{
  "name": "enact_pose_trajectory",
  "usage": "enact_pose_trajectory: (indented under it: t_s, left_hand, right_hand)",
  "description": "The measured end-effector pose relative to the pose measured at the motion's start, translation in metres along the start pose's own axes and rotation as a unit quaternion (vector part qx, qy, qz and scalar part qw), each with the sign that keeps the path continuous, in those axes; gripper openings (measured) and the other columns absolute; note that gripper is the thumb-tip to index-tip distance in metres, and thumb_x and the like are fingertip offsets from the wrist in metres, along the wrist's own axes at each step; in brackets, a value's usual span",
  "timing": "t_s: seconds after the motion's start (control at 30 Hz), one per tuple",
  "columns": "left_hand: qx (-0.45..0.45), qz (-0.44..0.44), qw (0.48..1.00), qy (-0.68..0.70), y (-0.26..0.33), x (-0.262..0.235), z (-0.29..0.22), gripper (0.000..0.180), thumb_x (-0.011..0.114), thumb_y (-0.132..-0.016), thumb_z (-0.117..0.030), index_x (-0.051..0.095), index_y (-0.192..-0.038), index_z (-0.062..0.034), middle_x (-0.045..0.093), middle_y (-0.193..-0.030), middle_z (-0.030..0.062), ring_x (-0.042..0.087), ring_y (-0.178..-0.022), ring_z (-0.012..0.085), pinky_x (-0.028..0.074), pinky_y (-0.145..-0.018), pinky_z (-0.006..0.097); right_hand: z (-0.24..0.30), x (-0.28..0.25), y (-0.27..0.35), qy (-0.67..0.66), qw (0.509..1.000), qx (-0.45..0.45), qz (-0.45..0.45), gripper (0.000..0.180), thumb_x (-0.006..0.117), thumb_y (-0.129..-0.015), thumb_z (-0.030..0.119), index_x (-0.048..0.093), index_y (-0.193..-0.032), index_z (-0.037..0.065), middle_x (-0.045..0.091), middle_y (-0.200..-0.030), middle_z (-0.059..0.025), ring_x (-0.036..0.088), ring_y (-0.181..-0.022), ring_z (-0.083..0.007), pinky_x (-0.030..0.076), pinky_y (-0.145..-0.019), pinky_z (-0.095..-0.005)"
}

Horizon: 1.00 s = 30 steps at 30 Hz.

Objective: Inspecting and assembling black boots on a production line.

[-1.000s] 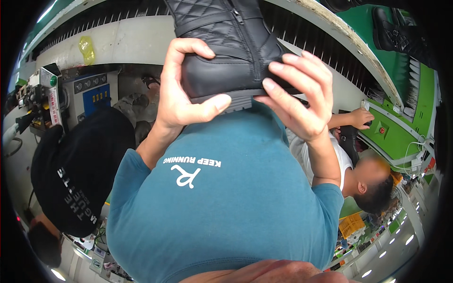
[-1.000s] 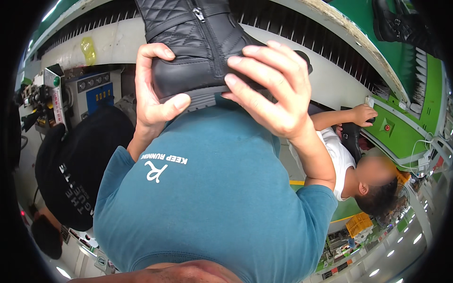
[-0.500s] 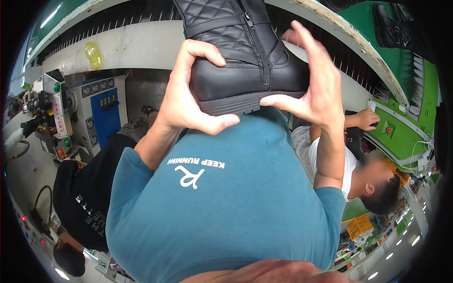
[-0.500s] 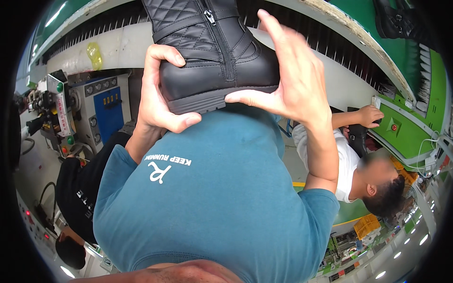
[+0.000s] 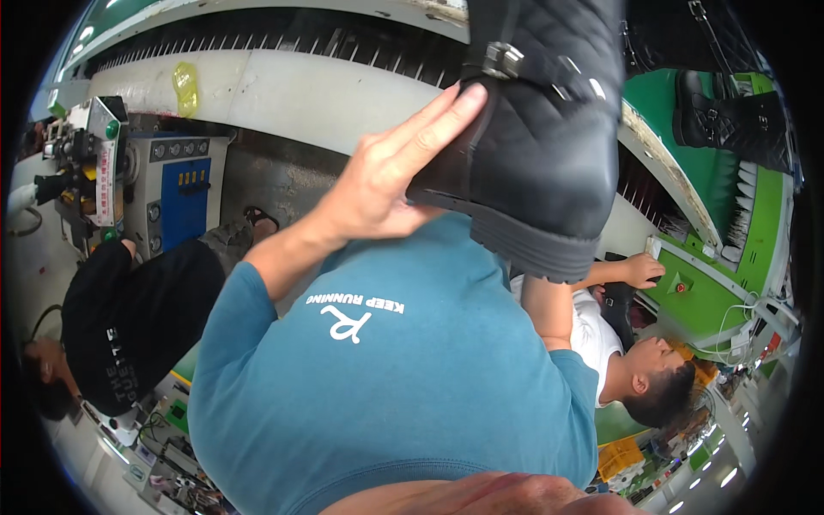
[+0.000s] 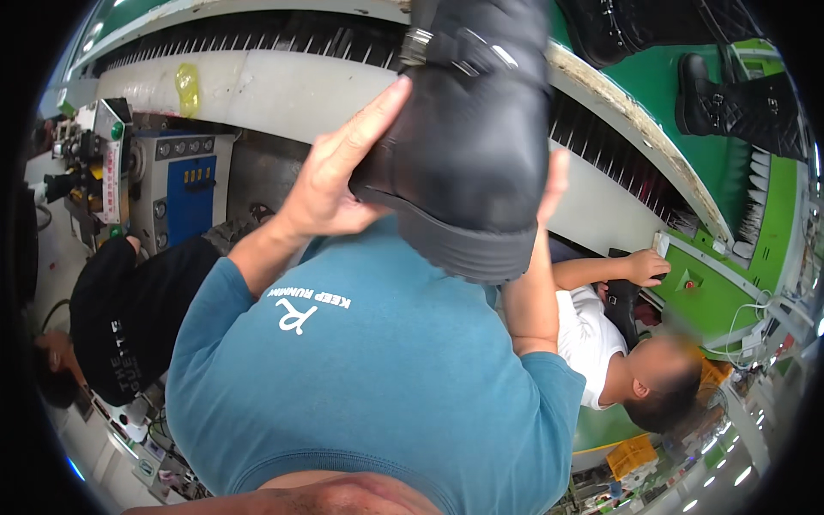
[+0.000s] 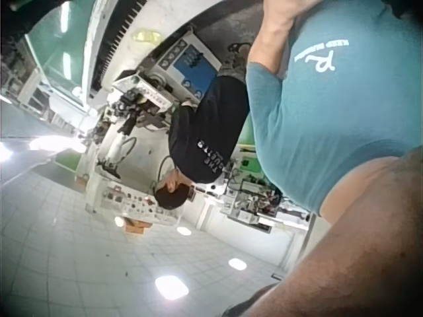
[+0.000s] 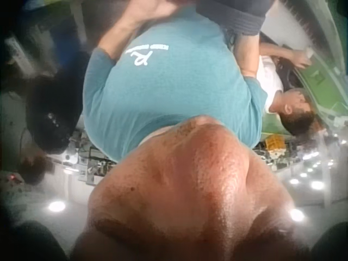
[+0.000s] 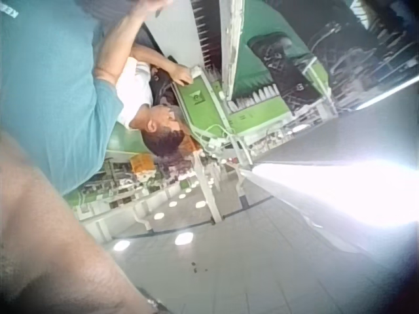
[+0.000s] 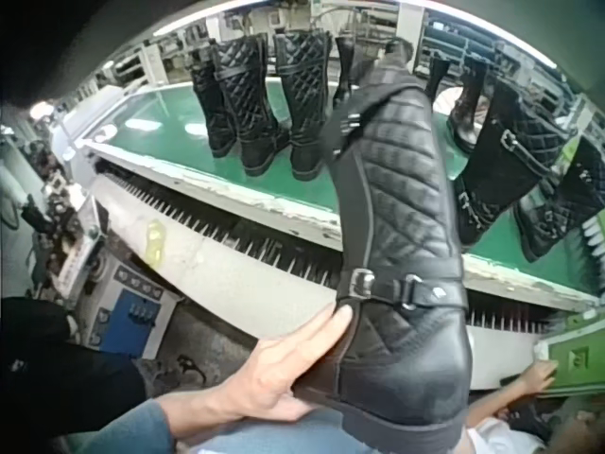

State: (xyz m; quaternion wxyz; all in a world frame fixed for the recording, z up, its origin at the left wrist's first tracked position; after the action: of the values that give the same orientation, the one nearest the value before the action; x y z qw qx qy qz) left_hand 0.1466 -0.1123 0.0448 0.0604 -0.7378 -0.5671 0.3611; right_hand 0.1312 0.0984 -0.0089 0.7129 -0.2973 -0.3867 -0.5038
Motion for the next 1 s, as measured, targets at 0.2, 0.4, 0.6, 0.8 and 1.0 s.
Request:
enact_pose_trajectory:
  t_s: [0.2,0.4,0.6,0.8,1.0]
  left_hand:
    - [0.087,0.110,0.970,-0.201,0.005,-0.017,0.012,0.066,0.087,-0.075,-0.017,0.075,-0.139,-0.0120,0.075,-0.142,0.0105,0.079,-0.111,0.0312,0.064,-0.093,0.042]
    - [0.121,0.085,0.976,-0.157,0.011,-0.024,0.019,0.069,0.094,-0.066,-0.045,0.082,-0.125,-0.0120,0.080,-0.131,0.0109,0.080,-0.112,0.0280,0.065,-0.091,0.039]
    - [0.218,0.053,0.968,-0.111,0.014,-0.027,-0.001,0.045,0.095,-0.074,-0.030,0.083,-0.113,-0.0108,0.080,-0.128,0.0129,0.077,-0.120,0.0337,0.065,-0.096,0.044]
    - [0.213,0.045,0.966,-0.140,0.027,-0.022,0.006,0.044,0.096,-0.075,-0.025,0.082,-0.115,-0.0110,0.078,-0.132,0.0125,0.072,-0.127,0.0348,0.059,-0.110,0.053]
    - [0.073,0.160,0.973,-0.149,0.050,0.017,0.088,0.079,0.095,-0.068,-0.026,0.072,-0.143,-0.0112,0.074,-0.142,0.0132,0.073,-0.125,0.0338,0.060,-0.107,0.045]
  right_hand:
    - [-0.001,-0.064,0.027,0.189,0.967,0.111,-0.129,0.056,0.061,-0.105,0.028,0.060,-0.147,-0.009,0.069,-0.142,-0.0277,0.072,-0.128,-0.0348,0.055,-0.115,-0.0501]
    - [-0.022,-0.054,0.033,0.061,0.988,0.071,-0.126,0.051,0.060,-0.106,0.029,0.064,-0.143,-0.006,0.071,-0.139,-0.0254,0.073,-0.125,-0.0350,0.056,-0.113,-0.0499]
    - [-0.024,-0.053,0.036,-0.033,0.989,0.030,-0.140,0.050,0.056,-0.111,0.031,0.063,-0.144,-0.005,0.071,-0.139,-0.0244,0.072,-0.125,-0.0347,0.056,-0.113,-0.0505]
    - [-0.027,-0.051,0.033,0.013,0.986,0.004,-0.169,0.042,0.056,-0.112,0.030,0.069,-0.136,-0.002,0.075,-0.133,-0.0205,0.075,-0.120,-0.0307,0.059,-0.109,-0.0464]
    - [-0.064,-0.146,0.011,0.011,0.977,0.118,-0.179,0.044,0.060,-0.110,0.033,0.069,-0.134,-0.003,0.077,-0.129,-0.0194,0.077,-0.117,-0.0287,0.061,-0.107,-0.0439]
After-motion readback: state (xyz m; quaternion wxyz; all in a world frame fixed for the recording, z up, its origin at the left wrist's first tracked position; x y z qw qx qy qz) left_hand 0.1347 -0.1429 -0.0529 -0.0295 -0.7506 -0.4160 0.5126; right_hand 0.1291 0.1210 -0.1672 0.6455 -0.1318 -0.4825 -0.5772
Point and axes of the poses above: each hand's wrist, its own y-axis away from the middle knuckle, its own x-axis out of the palm, z = x × y, the point moved 6 cm from there along -y, towards the middle knuckle
